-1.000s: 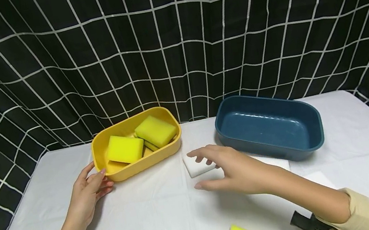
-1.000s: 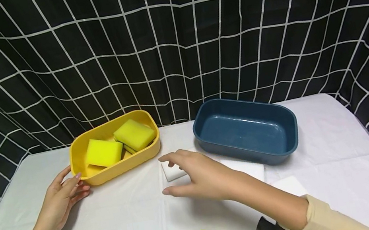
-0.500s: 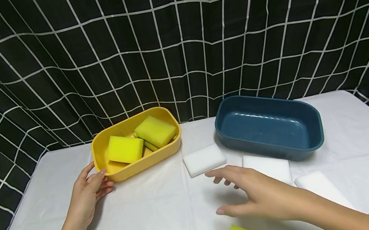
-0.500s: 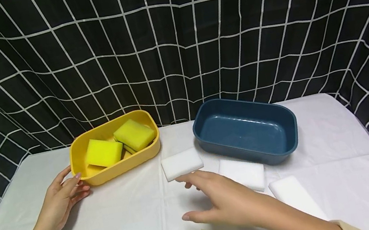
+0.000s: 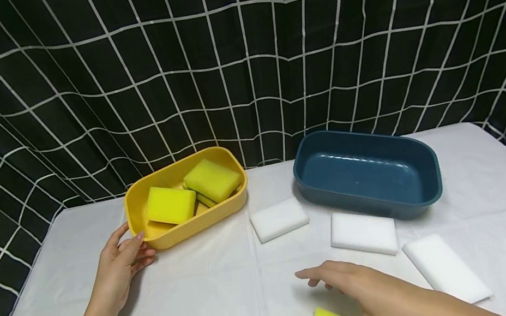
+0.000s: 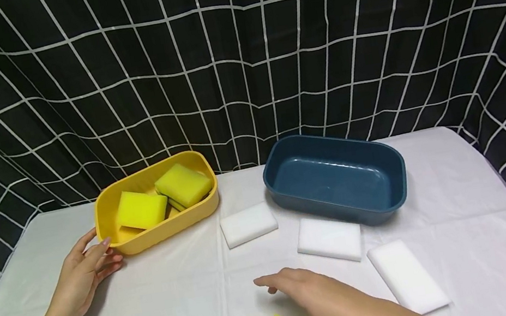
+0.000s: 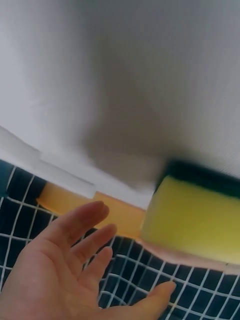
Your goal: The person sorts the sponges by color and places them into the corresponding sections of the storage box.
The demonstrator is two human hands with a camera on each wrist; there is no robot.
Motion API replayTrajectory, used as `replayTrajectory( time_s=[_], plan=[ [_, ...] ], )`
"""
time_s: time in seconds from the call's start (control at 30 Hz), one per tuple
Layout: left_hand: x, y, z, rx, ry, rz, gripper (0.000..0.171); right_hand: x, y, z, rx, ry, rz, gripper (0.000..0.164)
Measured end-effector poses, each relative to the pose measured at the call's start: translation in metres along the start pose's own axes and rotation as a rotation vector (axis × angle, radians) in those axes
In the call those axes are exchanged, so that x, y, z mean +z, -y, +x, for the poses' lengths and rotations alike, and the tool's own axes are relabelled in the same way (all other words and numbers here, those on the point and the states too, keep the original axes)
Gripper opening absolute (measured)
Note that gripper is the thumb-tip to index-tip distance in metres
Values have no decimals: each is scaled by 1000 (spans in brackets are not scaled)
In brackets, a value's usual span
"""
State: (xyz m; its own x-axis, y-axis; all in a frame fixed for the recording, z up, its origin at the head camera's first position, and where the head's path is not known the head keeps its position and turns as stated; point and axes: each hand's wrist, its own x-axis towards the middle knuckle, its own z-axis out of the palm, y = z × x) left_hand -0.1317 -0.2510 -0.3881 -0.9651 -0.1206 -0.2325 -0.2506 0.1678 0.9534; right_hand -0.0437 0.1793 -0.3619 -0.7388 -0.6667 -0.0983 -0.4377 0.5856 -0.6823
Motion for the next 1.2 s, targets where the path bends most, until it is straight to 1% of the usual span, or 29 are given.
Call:
replayTrajectory(
  time_s=[0.2,0.33,0.6,0.7,0.77,0.9,1.07,1.2],
  plan=[
    [-1,1,0,5,2,-8,70,3,-6,-6,57,80,115,81],
    [-1,3,1,4,5,-15,71,8,-13,-11,60,118,134,85],
    [-1,1,0,6,0,-15,70,19,-26,-22,-3,114,148,86],
    [-1,0,0,6,-1,-15,70,23,-29,-23,-12,119,159,84],
    [-1,0,0,5,0,-18,70,25,-31,-24,3,131,177,83],
    [-1,0,0,4,2,-22,70,29,-32,-23,31,145,167,80],
    [-2,1,1,4,1,-21,70,31,-32,-22,10,139,131,78],
    [-2,2,1,6,2,-17,70,33,-31,-21,37,147,94,81]
  ],
)
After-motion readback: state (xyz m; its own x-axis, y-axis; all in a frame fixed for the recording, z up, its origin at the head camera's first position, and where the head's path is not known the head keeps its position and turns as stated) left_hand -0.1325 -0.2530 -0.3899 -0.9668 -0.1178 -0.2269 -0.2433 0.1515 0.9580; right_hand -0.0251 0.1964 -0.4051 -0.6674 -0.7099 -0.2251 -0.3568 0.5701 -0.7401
